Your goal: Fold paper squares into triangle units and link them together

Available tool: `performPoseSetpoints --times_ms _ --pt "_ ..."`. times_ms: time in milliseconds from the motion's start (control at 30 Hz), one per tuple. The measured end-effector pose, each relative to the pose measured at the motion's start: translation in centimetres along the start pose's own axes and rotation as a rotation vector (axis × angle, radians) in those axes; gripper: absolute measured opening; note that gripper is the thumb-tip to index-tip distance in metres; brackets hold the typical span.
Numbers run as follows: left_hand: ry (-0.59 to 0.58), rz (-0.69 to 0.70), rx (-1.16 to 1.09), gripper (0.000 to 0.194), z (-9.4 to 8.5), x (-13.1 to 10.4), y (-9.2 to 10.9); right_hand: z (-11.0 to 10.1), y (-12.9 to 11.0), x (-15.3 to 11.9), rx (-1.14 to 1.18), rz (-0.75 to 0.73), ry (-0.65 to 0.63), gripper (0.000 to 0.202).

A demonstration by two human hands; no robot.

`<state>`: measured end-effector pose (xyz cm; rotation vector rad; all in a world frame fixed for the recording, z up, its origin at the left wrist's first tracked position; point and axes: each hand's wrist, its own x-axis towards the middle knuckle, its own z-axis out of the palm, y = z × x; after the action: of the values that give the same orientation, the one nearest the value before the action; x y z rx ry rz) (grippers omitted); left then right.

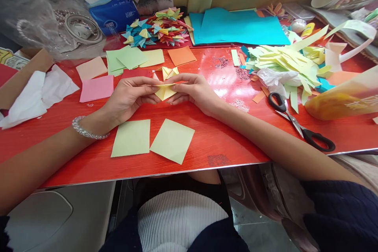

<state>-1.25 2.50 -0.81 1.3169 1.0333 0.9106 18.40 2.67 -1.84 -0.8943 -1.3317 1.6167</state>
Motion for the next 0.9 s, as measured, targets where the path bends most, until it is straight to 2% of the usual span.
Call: performPoseSetpoints --times_ms 267,433,500,633,733,900 --pt "-0.082 0.067 -0.119 0.019 0.0 -0.1 0.1 -0.4 0.5 0.2 0.000 -0.067 0.012 0.014" --pt "-0.030 0.147 -0.029 0.009 0.5 -0.2 0.2 -0.1 0.5 0.0 -0.054 -0.115 -0.008 0.018" --pt "-0.011 0.193 0.027 0.012 0.5 -0.2 0.0 0.1 0.3 -0.1 -0.067 -0.114 -0.021 0.017" --pt "0.009 0.272 0.101 0.016 0.4 0.0 -0.4 0.4 0.1 -0.2 -0.039 -0.092 -0.021 0.007" --pt "0.016 0.333 0.132 0.024 0.3 0.1 -0.7 0.6 -0.1 -0.3 -0.063 -0.057 0.006 0.015" --pt "0.066 0.369 0.143 0.029 0.1 0.3 -1.0 1.2 -0.6 -0.6 -0.168 0.111 -0.058 0.010"
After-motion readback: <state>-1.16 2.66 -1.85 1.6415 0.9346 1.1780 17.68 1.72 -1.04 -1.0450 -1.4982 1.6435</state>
